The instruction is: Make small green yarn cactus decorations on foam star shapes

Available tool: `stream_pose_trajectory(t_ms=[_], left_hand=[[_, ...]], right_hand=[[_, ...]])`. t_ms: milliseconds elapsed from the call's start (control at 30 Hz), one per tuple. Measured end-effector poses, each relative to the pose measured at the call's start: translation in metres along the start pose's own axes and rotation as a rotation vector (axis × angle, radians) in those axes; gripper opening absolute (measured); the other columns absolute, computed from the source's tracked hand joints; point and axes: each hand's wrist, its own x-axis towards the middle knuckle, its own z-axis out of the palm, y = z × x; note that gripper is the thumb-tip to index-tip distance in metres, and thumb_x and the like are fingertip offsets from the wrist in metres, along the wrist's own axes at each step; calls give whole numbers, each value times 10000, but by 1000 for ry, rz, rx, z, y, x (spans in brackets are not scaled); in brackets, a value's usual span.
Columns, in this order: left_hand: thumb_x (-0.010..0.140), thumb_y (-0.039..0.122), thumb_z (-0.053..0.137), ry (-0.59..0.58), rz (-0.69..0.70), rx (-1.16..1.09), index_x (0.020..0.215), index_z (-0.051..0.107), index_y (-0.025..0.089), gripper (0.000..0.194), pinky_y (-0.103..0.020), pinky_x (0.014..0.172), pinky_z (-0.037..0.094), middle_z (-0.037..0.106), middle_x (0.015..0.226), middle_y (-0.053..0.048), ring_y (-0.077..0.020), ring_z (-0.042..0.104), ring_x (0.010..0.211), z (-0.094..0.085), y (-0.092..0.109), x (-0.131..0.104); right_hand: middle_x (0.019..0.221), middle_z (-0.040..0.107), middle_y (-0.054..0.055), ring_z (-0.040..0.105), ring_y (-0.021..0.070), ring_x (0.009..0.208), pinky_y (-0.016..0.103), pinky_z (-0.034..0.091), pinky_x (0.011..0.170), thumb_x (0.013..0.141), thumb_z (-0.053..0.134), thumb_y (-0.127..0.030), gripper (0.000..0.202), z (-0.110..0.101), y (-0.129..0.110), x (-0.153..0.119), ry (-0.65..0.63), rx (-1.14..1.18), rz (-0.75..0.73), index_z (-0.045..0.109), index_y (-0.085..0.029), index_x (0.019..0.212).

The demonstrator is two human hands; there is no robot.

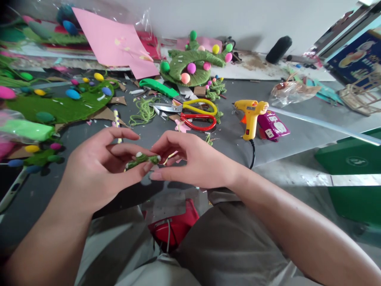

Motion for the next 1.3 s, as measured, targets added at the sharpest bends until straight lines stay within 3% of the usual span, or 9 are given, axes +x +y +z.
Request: stream_pose_trajectory(t_ms=[133,333,500,700,900,1033,1133,1233,1300], left_hand=[[656,39,876,11,-19,22,1074,597,278,557,-234,732,574,779,840,60,-133,733,768,2,3,0],[665,53,878,47,8,5,1094,613,282,553,-256,736,581,796,878,40,-152,743,781,2,0,-1],[633,50,907,60,-9,-32,1069,614,265,568,-248,729,584,797,885,39,-145,739,771,1,1,0],[674,138,926,82,-8,-48,1037,602,253,499,-248,693,577,797,857,36,-148,742,765,1,4,2],[607,36,919,88,-17,-55,1035,621,259,567,-212,628,567,792,831,58,-138,736,722,2,2,1],[596,35,931,104,-50,-121,1004,617,255,560,-210,646,584,802,823,60,-135,738,719,1,1,2],[604,67,946,119,-55,-135,993,616,248,541,-213,673,583,808,827,54,-137,749,737,0,2,3],[613,76,949,118,-51,-139,1000,609,242,542,-219,690,584,818,863,40,-149,767,775,0,3,3],[594,63,952,117,-47,-136,998,604,237,561,-219,678,584,809,840,47,-150,765,759,0,4,2]], right_hand=[[905,740,17,663,123,807,241,539,715,919,772,-321,173,4,-5,2,97,-6,45,699,-169,959],[920,757,25,702,150,850,264,570,756,855,838,-343,237,10,-4,6,132,31,18,702,-173,949],[907,751,20,689,147,836,260,552,741,874,822,-363,243,14,-5,5,201,-22,-28,705,-175,974],[916,721,35,648,144,833,271,522,730,1030,575,-507,360,12,-11,1,209,-165,-7,736,-189,983],[882,732,17,678,147,809,264,545,724,905,782,-416,261,18,-7,6,227,-55,-25,689,-182,971],[950,733,37,658,149,846,276,521,755,992,675,-350,159,23,-2,6,289,-318,-156,688,-192,992],[932,705,37,604,133,810,277,488,752,1068,535,-350,230,24,0,5,311,-474,-222,676,-193,977],[881,676,28,580,130,768,269,479,698,1085,479,-444,340,24,-2,5,305,-325,-121,672,-196,954],[889,692,25,601,137,783,268,485,694,1039,574,-473,307,25,-3,6,311,-231,-91,681,-198,954]])
